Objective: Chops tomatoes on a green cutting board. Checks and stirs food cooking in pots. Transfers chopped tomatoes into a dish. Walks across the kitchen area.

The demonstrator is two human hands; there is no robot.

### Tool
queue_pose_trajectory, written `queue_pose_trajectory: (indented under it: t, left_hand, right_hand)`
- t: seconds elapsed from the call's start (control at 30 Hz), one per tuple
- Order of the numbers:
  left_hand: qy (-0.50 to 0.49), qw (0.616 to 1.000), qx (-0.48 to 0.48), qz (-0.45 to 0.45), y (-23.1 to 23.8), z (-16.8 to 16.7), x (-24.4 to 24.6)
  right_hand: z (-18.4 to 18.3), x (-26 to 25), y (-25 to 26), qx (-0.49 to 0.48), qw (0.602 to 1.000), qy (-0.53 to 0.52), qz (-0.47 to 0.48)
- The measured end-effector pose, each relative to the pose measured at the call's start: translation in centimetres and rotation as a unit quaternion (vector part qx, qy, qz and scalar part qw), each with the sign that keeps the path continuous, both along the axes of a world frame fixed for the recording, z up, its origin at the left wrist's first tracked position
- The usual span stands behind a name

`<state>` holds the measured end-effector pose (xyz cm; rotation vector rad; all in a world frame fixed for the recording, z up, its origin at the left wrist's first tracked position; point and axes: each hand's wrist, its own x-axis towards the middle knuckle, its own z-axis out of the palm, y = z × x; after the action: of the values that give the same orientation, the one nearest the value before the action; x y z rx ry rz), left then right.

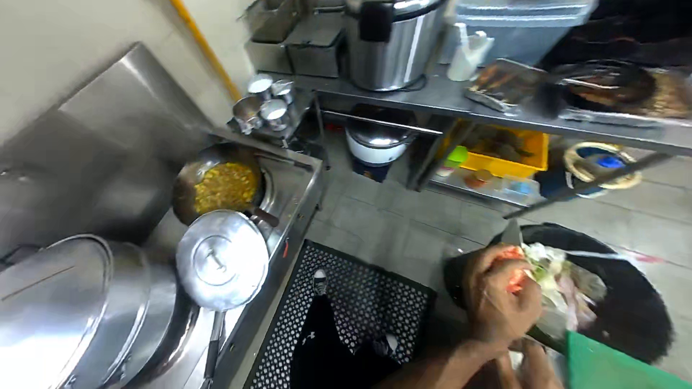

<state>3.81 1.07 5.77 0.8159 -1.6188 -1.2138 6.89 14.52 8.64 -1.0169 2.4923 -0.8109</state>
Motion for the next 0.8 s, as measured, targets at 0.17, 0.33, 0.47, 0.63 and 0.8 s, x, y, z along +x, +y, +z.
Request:
queue_pose_trajectory:
  t: [0.17, 0.33, 0.47, 0.63, 0.8]
  left_hand:
    - [-0.032, 0.986, -0.013, 0.161, -17.3, -0.3, 12.5]
    - [-0.027, 0.957, -0.034, 0.286, -32.4, 0.3, 28.8]
    - [-0.062, 0.911, -0.022, 0.407, -41.7, -2.9, 40.4]
    - [-0.132, 0.849, -0.015, 0.512, -49.9, -7.3, 49.8]
    - [-0.238, 0.824, 0.062, 0.510, -53.7, -8.1, 54.9]
  right_hand:
    - [-0.4, 7.1, -17.2, -0.033, 0.984, 0.020, 0.176]
    - [0.3, 18.3, -35.0, 0.003, 0.942, -0.005, 0.335]
    - [0.6, 26.7, -47.4, 0.153, 0.880, -0.090, 0.441]
    - [-0.9, 33.7, -56.4, 0.181, 0.849, -0.105, 0.485]
    - [-2.3, 34.8, -60.7, 0.185, 0.860, -0.129, 0.458]
